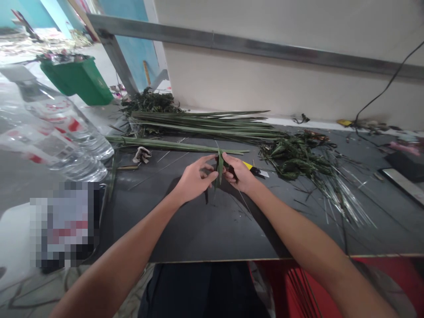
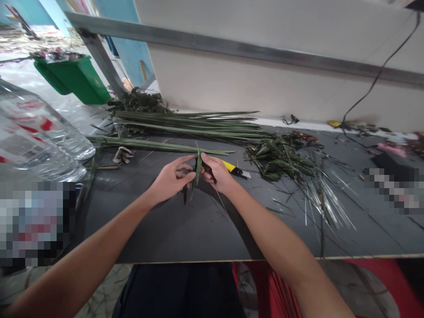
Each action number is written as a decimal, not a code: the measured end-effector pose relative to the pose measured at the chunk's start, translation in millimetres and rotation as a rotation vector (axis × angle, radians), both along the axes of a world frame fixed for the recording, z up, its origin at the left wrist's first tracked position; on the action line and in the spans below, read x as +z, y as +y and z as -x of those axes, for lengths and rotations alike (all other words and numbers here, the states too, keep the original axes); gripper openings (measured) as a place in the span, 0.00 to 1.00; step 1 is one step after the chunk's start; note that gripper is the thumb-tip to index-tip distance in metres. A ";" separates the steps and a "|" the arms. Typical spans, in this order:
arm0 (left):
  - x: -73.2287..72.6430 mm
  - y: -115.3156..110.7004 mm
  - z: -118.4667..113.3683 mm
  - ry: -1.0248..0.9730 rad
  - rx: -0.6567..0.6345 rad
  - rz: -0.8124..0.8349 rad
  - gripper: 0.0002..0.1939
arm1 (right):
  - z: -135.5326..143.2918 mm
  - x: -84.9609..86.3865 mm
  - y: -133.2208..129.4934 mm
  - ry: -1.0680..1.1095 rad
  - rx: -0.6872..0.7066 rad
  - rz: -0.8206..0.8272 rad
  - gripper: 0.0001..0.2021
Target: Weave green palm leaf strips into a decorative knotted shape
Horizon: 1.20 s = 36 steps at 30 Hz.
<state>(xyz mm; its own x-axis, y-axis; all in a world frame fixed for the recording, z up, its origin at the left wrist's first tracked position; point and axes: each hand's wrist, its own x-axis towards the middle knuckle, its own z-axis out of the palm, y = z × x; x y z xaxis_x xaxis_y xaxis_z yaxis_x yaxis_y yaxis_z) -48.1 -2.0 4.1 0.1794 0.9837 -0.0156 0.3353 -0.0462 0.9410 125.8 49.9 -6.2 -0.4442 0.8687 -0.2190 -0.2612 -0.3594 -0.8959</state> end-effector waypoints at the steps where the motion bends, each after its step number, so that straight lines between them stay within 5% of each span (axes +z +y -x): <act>1: 0.5 -0.2 -0.6 0.002 0.013 -0.005 0.30 | 0.1 -0.2 -0.1 0.001 -0.004 -0.005 0.23; 15: 5.0 -2.3 -1.1 0.181 0.132 -0.173 0.17 | 2.4 -2.4 -3.4 -0.033 -0.003 -0.090 0.21; 27: 0.0 4.1 -2.7 -0.091 0.159 0.063 0.11 | 3.4 -3.9 -3.7 -0.055 0.015 -0.136 0.23; 36: 2.0 1.6 -4.5 -0.051 0.167 -0.041 0.19 | 5.0 -1.4 -7.5 -0.077 0.003 -0.205 0.21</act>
<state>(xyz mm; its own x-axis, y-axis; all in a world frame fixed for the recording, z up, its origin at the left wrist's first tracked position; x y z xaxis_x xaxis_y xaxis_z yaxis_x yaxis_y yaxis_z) -43.6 -0.4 6.0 0.0133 0.9995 0.0303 0.2937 -0.0329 0.9553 120.8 42.5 -7.6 -0.4358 0.8972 -0.0714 -0.1886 -0.1686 -0.9675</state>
